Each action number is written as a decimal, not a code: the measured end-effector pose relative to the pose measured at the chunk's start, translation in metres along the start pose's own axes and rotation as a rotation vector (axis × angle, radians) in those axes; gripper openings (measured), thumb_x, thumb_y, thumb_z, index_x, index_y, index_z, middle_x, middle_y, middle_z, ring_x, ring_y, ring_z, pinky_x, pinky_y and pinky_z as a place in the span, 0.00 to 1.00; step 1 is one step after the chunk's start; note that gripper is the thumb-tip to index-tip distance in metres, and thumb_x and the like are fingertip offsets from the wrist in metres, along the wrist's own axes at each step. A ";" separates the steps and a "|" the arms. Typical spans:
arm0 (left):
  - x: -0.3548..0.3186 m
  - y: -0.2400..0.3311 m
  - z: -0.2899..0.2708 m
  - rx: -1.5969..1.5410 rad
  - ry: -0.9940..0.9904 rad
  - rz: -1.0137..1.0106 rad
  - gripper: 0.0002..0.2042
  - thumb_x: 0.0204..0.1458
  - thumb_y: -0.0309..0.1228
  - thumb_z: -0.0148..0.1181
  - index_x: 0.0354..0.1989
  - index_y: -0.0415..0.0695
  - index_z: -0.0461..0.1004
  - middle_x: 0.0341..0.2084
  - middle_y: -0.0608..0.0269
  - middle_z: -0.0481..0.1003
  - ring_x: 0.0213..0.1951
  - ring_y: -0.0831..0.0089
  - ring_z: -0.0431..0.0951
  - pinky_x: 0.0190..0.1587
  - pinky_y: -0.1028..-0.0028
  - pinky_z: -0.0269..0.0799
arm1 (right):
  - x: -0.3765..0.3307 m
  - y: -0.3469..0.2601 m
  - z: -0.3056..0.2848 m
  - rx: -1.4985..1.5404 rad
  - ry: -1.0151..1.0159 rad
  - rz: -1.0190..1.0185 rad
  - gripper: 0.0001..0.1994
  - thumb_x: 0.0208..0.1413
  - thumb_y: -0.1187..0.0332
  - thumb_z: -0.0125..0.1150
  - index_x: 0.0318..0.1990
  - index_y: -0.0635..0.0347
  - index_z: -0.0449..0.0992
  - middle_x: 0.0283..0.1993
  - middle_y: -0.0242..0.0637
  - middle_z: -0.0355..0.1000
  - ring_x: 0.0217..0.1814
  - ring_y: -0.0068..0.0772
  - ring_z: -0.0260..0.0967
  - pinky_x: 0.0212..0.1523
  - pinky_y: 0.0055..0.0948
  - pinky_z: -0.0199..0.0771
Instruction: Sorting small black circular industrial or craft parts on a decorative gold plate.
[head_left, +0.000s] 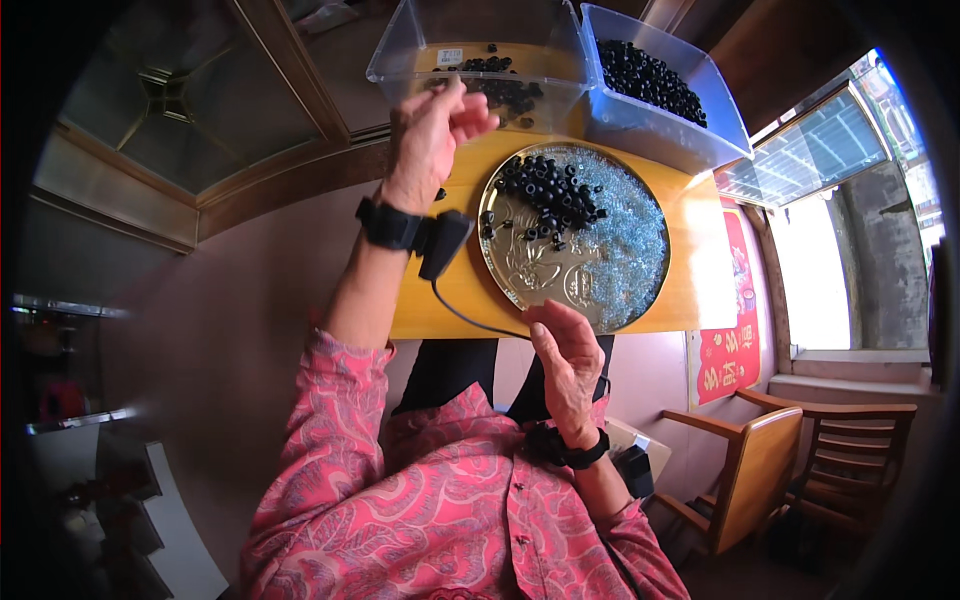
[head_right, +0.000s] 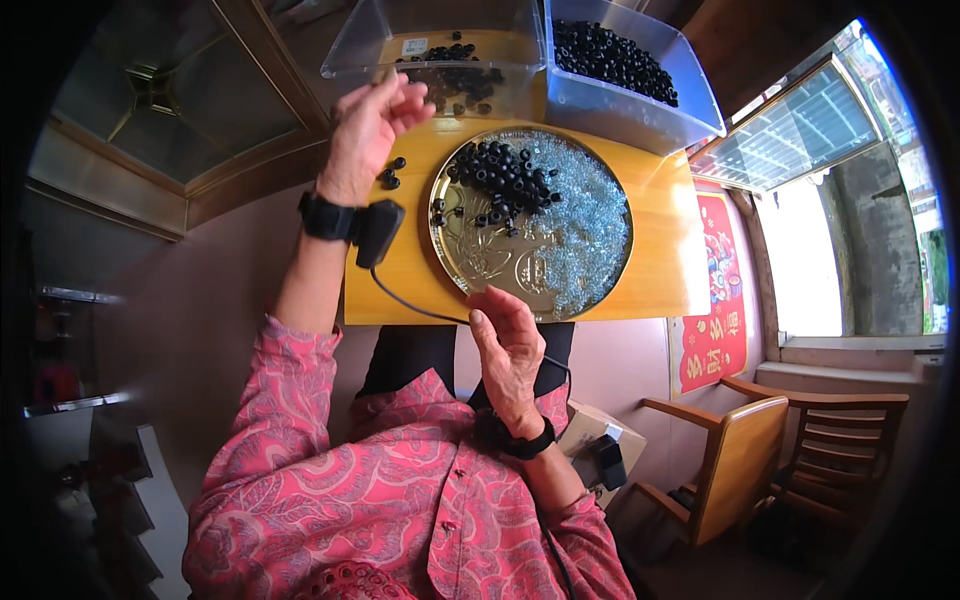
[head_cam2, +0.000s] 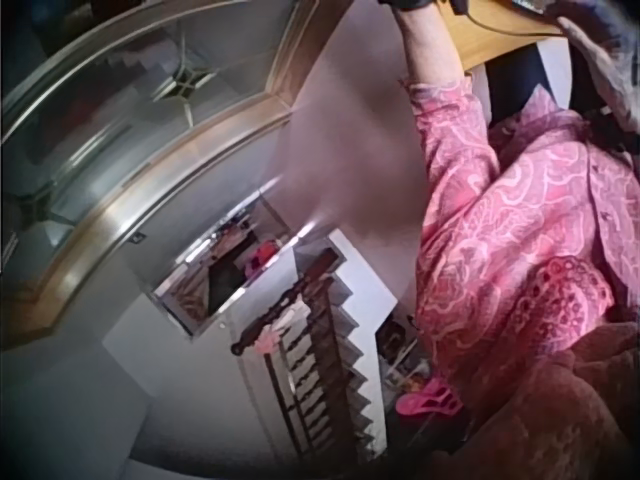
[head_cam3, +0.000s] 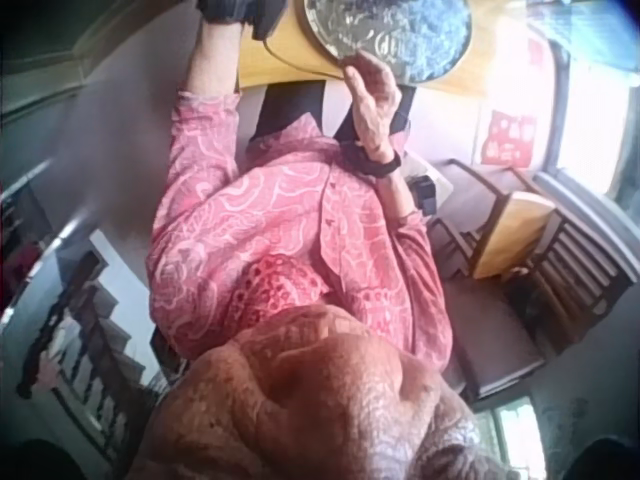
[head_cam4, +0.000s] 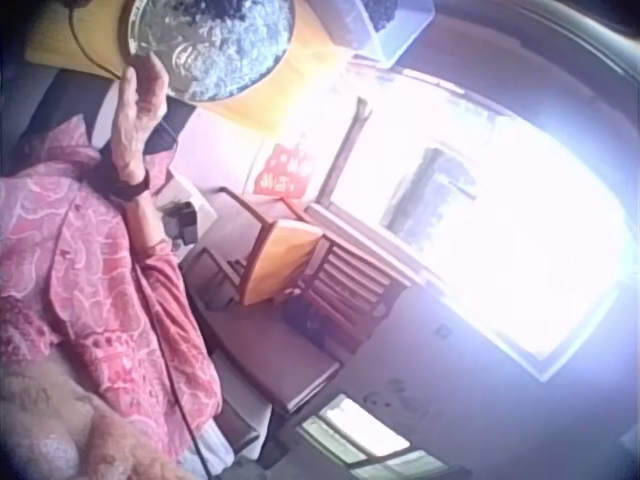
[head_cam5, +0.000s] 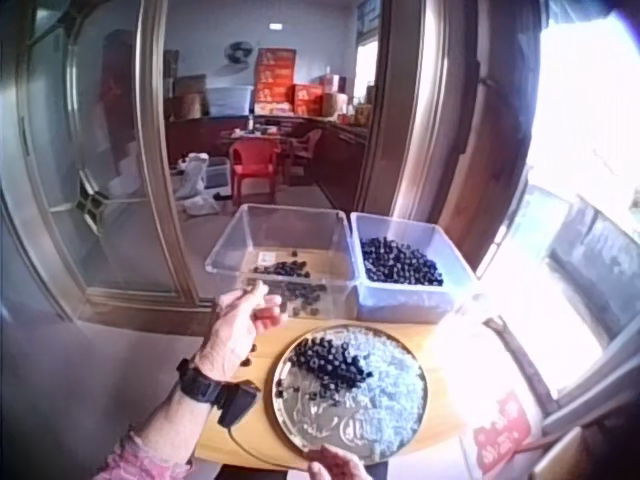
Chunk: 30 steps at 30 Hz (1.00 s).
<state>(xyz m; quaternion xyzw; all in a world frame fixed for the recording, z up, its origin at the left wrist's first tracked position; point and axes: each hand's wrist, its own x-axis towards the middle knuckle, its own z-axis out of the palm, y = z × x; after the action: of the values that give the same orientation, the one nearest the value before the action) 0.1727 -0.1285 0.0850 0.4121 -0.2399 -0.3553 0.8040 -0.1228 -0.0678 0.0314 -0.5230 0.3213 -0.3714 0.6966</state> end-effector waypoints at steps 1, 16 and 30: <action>-0.014 -0.004 0.003 0.101 0.016 -0.045 0.10 0.58 0.31 0.58 0.38 0.35 0.76 0.33 0.55 0.79 0.29 0.70 0.80 0.38 0.71 0.81 | 0.000 0.003 -0.001 0.007 -0.012 0.009 0.14 0.59 0.78 0.58 0.53 0.66 0.70 0.47 0.36 0.74 0.50 0.24 0.71 0.53 0.23 0.71; -0.113 -0.078 -0.017 1.441 -0.107 0.289 0.09 0.43 0.27 0.68 0.32 0.40 0.76 0.33 0.51 0.69 0.38 0.55 0.73 0.40 0.61 0.71 | -0.001 0.019 0.000 -0.064 -0.079 0.081 0.10 0.59 0.76 0.59 0.48 0.66 0.72 0.40 0.34 0.77 0.43 0.21 0.75 0.44 0.19 0.73; -0.148 -0.070 0.002 0.739 -0.045 -0.146 0.09 0.49 0.23 0.65 0.38 0.36 0.72 0.28 0.60 0.76 0.25 0.76 0.78 0.28 0.77 0.75 | 0.010 0.010 -0.014 -0.671 0.049 -0.329 0.09 0.52 0.79 0.62 0.41 0.61 0.75 0.32 0.38 0.71 0.27 0.32 0.73 0.29 0.28 0.72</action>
<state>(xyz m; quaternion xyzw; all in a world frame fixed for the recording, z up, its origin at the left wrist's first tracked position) 0.0517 -0.0437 0.0140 0.6825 -0.3397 -0.3101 0.5680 -0.1276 -0.0815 0.0181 -0.7580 0.3533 -0.3647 0.4094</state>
